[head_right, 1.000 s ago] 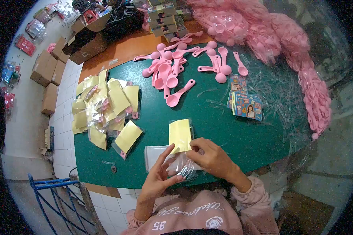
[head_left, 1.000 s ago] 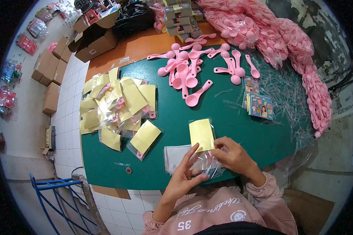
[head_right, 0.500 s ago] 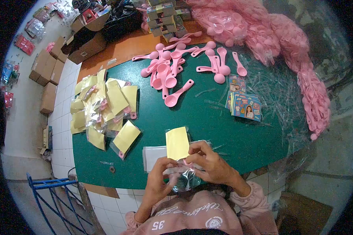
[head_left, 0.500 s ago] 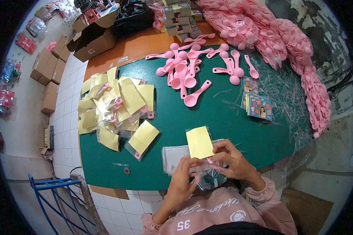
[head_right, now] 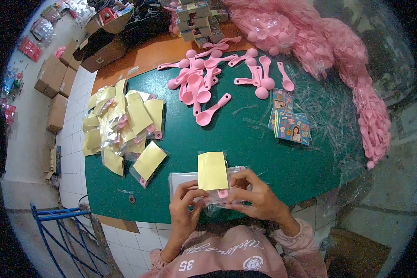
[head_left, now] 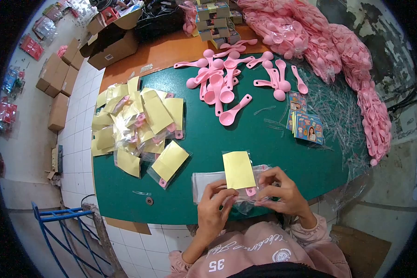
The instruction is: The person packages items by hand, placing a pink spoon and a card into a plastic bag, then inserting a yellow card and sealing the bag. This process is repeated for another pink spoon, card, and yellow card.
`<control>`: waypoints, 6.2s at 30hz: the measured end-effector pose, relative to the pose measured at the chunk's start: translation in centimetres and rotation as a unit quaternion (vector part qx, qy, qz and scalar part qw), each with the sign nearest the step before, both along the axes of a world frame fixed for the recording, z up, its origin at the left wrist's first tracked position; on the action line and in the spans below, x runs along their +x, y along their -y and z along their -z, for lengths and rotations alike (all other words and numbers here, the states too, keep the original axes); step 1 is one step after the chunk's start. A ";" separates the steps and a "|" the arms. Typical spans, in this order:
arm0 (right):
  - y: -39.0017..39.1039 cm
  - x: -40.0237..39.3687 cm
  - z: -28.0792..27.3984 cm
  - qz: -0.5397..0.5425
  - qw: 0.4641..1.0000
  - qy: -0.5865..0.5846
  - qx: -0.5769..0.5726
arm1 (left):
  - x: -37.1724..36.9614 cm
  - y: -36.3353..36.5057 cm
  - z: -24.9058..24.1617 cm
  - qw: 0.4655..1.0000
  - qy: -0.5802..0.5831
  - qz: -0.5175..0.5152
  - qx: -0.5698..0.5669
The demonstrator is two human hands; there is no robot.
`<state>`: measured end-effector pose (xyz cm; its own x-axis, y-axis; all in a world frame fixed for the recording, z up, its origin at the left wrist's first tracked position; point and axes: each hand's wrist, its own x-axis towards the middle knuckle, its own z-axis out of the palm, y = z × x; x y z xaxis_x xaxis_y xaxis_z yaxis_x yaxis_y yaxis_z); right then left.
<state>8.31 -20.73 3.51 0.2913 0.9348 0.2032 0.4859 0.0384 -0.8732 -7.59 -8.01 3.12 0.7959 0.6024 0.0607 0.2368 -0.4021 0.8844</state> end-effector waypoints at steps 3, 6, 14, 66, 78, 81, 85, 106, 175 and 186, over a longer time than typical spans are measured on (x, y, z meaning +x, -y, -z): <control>0.1 -0.2 -0.5 0.023 1.000 -0.017 0.003 | 0.1 0.6 -0.4 0.996 -0.002 -0.047 0.079; -0.1 0.0 -0.5 0.013 0.998 0.036 0.058 | -0.2 0.2 0.4 0.988 0.015 -0.040 0.146; 0.1 -0.9 -1.9 -0.002 0.996 0.071 0.058 | 1.2 0.2 2.9 0.977 0.078 0.080 0.182; 1.5 -3.7 -0.4 0.191 0.902 -0.359 -0.146 | -1.4 2.9 0.7 0.930 -0.012 -0.065 -0.362; -2.4 8.5 -4.2 0.207 0.961 0.164 -0.080 | -3.1 -8.6 -2.3 0.918 -0.072 -0.247 0.301; -7.9 14.9 -1.8 0.106 0.959 0.251 -0.079 | -1.0 -7.8 -1.4 0.948 -0.047 -0.077 0.306; -13.6 15.5 3.4 0.021 0.941 0.337 -0.030 | 4.9 -4.7 0.9 0.950 -0.050 0.194 0.241; -4.5 7.8 -3.8 0.311 0.949 0.033 0.030 | 7.4 -9.1 1.6 0.936 -0.049 0.181 -0.298; -11.8 13.0 0.6 0.129 0.973 0.166 -0.098 | 6.8 -10.3 0.7 0.886 0.052 0.102 -0.448; 4.0 14.4 0.6 0.419 0.851 0.197 -0.247 | 7.1 -9.5 0.0 0.870 0.020 0.184 -0.457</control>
<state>22.75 -24.77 2.89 0.8982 0.4319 0.0818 0.4207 -0.7910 -0.4443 -0.52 1.52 3.11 0.9537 0.1180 -0.2767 0.2018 0.4310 0.8795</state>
